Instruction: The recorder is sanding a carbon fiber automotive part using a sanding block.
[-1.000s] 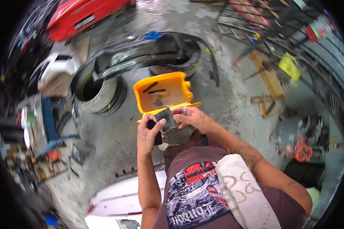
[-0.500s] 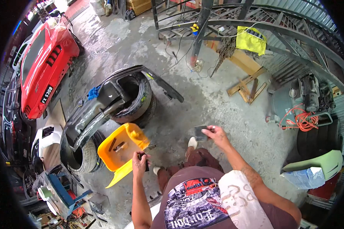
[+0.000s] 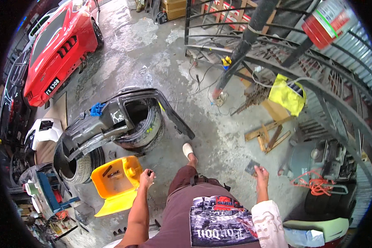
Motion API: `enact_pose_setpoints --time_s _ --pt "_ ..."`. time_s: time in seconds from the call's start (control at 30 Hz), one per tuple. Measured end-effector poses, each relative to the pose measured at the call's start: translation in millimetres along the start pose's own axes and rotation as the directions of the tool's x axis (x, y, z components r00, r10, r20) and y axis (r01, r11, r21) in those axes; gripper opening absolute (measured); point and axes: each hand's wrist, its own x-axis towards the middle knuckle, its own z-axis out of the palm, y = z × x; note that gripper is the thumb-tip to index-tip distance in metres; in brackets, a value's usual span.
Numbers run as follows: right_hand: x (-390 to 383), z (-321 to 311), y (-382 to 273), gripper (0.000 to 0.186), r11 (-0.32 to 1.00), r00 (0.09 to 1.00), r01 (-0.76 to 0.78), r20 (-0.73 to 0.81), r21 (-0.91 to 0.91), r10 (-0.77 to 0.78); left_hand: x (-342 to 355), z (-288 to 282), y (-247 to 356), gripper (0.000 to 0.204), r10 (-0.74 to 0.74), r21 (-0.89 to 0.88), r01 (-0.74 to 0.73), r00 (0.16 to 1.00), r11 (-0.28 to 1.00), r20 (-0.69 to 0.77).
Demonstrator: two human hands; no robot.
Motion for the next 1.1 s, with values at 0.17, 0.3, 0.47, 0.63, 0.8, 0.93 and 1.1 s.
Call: enact_pose_setpoints --time_s 0.17,0.3,0.47,0.63,0.8,0.93,1.1 --pt "62 20 -53 0.021 0.998 0.998 -0.059 -0.024 -0.001 0.059 77 21 40 0.025 -0.059 0.135 0.057 0.998 0.989 0.013" --pt "131 73 -113 0.022 0.999 0.999 -0.003 0.035 -0.037 0.005 141 3 80 0.027 0.039 0.253 -0.042 0.999 0.966 0.017" --pt "234 145 -170 0.021 0.997 0.981 0.065 0.187 -0.045 -0.055 196 -7 180 0.028 -0.087 -0.146 0.079 0.995 0.986 -0.046" --pt "337 241 -231 0.026 0.989 0.899 0.142 0.423 -0.034 -0.115 209 -12 199 0.075 -0.056 0.077 0.079 0.961 0.994 -0.27" --pt "405 339 -293 0.023 0.94 0.766 0.293 0.631 -0.176 -0.121 172 56 223 0.087 -0.476 -0.219 0.425 0.823 0.878 -0.31" --pt "424 410 -332 0.02 0.966 0.681 0.248 0.721 -0.068 -0.125 150 110 245 0.079 -0.543 -0.159 0.522 0.774 0.838 -0.324" --pt "434 490 -375 0.018 0.947 0.571 0.314 0.811 -0.07 -0.129 139 198 213 0.069 -0.533 -0.164 0.527 0.691 0.834 -0.488"
